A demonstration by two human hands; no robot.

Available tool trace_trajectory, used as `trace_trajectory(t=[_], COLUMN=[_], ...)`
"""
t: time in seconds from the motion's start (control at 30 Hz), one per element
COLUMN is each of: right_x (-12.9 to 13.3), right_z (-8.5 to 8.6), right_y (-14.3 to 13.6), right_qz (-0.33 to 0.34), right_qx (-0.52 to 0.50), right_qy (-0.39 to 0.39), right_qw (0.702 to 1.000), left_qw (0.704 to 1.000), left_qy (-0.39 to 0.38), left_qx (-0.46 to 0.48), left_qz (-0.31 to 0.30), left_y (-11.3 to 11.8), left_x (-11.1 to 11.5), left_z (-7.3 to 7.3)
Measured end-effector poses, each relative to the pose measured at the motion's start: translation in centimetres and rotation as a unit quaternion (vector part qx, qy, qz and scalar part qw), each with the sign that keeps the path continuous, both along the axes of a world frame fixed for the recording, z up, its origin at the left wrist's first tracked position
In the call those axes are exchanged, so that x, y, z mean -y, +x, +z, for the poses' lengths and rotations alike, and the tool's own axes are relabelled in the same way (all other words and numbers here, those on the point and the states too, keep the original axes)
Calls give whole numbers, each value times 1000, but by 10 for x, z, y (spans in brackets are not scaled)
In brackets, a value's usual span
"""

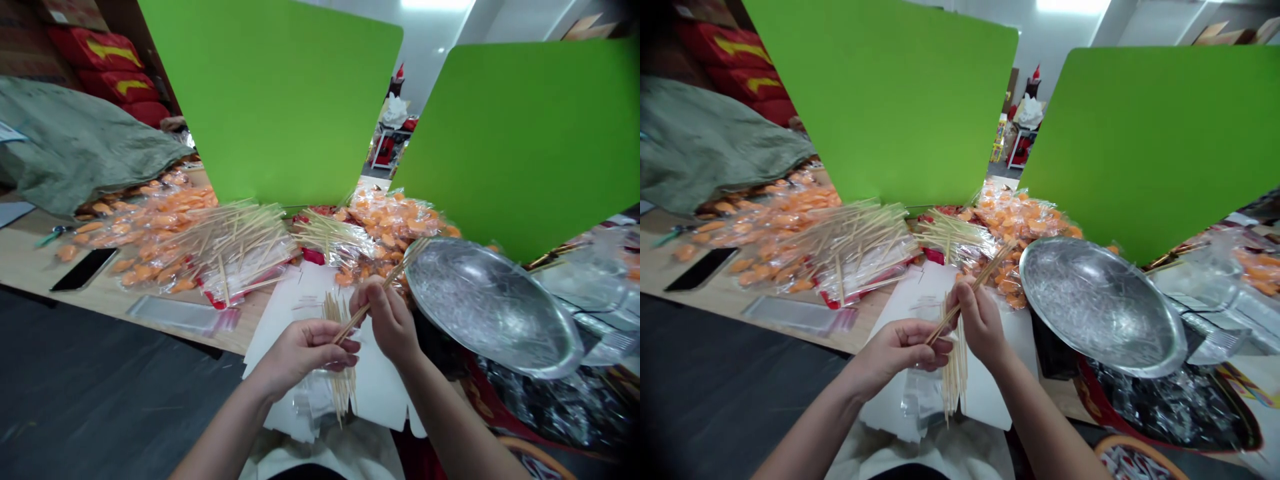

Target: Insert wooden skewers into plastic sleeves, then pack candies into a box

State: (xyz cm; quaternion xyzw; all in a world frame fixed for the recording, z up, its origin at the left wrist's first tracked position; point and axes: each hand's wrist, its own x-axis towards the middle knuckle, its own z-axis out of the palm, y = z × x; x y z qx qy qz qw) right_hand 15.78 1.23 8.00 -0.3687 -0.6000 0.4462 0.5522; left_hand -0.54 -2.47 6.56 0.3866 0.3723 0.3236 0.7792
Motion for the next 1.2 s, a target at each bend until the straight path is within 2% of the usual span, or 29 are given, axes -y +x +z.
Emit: trace_trajectory(t=[0.1, 0.2, 0.27, 0.3, 0.33, 0.4, 0.47, 0.5, 0.53, 0.6, 0.63, 0.67, 0.77, 0.8, 0.87, 0.93, 1.03, 1.1, 1.2], right_x=[3, 10, 12, 11, 7, -2, -7, -7, -3, 9, 16, 22, 29, 28, 26, 25, 28, 29, 27], right_z=[2, 4, 6, 7, 9, 16, 24, 27, 30, 29, 26, 22, 5, 0, -5, -3, 12, 24, 35], right_y=[2, 2, 4, 6, 9, 16, 20, 20, 19, 17, 16, 16, 17, 17, 14, 10, 4, 3, 4], right_qz=[-4, 78, 133, 138, 118, 23, -58, -56, -20, 98, 131, 123, -56, -84, -49, -9, -29, -14, 23], right_qx=[62, 135, 140, 118, 80, -9, -23, 15, 73, 189, 215, 210, 138, 136, 180, 222, 267, 306, 347], right_qy=[38, 77, 44, 17, -4, -6, 22, 29, 27, 2, -7, -13, -52, -75, -119, -121, -69, -37, -12], right_qw=[997, 985, 980, 983, 990, 1000, 998, 998, 997, 977, 968, 970, 988, 984, 975, 967, 961, 951, 937], left_qw=[1000, 1000, 999, 999, 999, 999, 1000, 1000, 1000, 999, 998, 997, 993, 992, 990, 989, 992, 992, 983], left_qy=[-2, 20, 39, 43, 43, 33, 25, 22, 21, 29, 32, 32, 20, 21, 36, 47, 48, 65, 116], left_qx=[1, 7, 8, 8, 7, 4, -1, -2, 0, 10, 17, 23, 16, 4, -25, -43, -20, 14, 18], left_qz=[-18, -5, 7, 10, 11, 10, 15, 17, 23, 43, 57, 72, 112, 122, 136, 136, 112, 104, 143], left_y=[1, 3, 4, 4, 5, 5, 6, 7, 7, 7, 7, 7, 6, 7, 9, 11, 11, 11, 13], left_x=[0, 1, 0, 0, 0, 1, 1, 1, 1, 0, 0, 0, 0, 1, 3, 6, 9, 9, 8], left_z=[6, 8, 8, 7, 5, 2, -1, -2, -2, -2, -1, 0, 0, -1, -2, -4, -4, -2, 5])
